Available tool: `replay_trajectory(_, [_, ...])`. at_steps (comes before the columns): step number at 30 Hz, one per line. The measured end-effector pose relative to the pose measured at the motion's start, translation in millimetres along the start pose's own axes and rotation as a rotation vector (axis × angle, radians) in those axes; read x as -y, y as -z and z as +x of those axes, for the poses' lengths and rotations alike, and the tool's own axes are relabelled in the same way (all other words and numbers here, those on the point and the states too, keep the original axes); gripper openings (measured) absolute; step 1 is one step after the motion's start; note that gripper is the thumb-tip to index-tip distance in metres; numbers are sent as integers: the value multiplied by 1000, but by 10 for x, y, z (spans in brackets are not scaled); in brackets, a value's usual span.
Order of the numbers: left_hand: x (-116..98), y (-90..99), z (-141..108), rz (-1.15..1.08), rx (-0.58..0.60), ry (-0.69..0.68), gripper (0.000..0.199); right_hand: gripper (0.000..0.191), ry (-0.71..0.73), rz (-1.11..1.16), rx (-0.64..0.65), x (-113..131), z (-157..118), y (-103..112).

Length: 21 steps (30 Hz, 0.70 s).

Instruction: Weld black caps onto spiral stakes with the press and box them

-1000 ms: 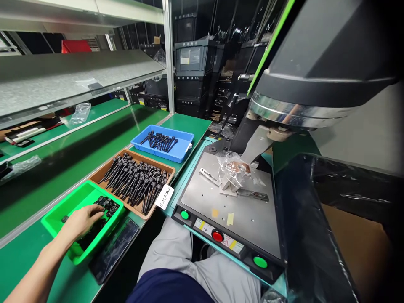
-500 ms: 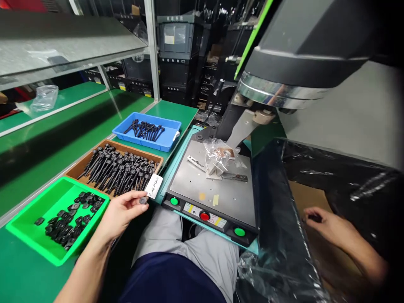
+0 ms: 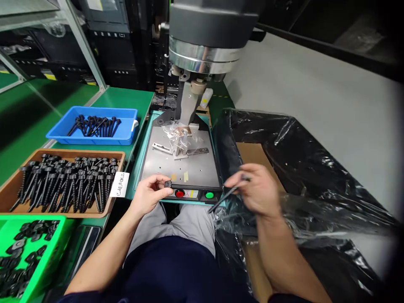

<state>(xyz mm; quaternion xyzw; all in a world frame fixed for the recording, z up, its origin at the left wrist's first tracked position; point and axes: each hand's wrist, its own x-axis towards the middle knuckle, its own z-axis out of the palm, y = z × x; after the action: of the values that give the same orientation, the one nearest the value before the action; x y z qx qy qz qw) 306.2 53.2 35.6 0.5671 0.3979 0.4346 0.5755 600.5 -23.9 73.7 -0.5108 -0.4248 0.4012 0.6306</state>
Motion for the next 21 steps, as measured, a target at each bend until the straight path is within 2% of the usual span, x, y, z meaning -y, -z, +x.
replay_trajectory(2, [-30,-43,13,-1,19,-22,30,50,-146,52,215,-291,-83,-345])
replay_trajectory(4, [-48,-62,10,-15,35,-25,30,48,-222,135,337,-550,-131,-655])
replay_trajectory(6, [-44,-60,2,-32,49,-15,30,43,-244,170,409,-731,-152,-887])
replay_trajectory(8, [-17,-43,-5,-39,58,-5,31,35,-195,126,449,-822,-155,-1025])
replay_trajectory(11, [58,-5,-1,-33,60,-3,31,32,19,-140,448,-830,-151,-1086])
replay_trajectory(13, [118,14,8,-25,53,-1,32,38,177,-351,451,-800,-150,-1079])
replay_trajectory(15, [177,20,17,-29,60,-2,31,43,287,-462,467,-781,-154,-1070])
replay_trajectory(18, [241,11,29,-65,107,-4,29,46,331,-468,428,-802,-167,-1079])
replay_trajectory(21, [267,5,37,-93,134,12,28,46,278,-410,342,-857,-187,-1104])
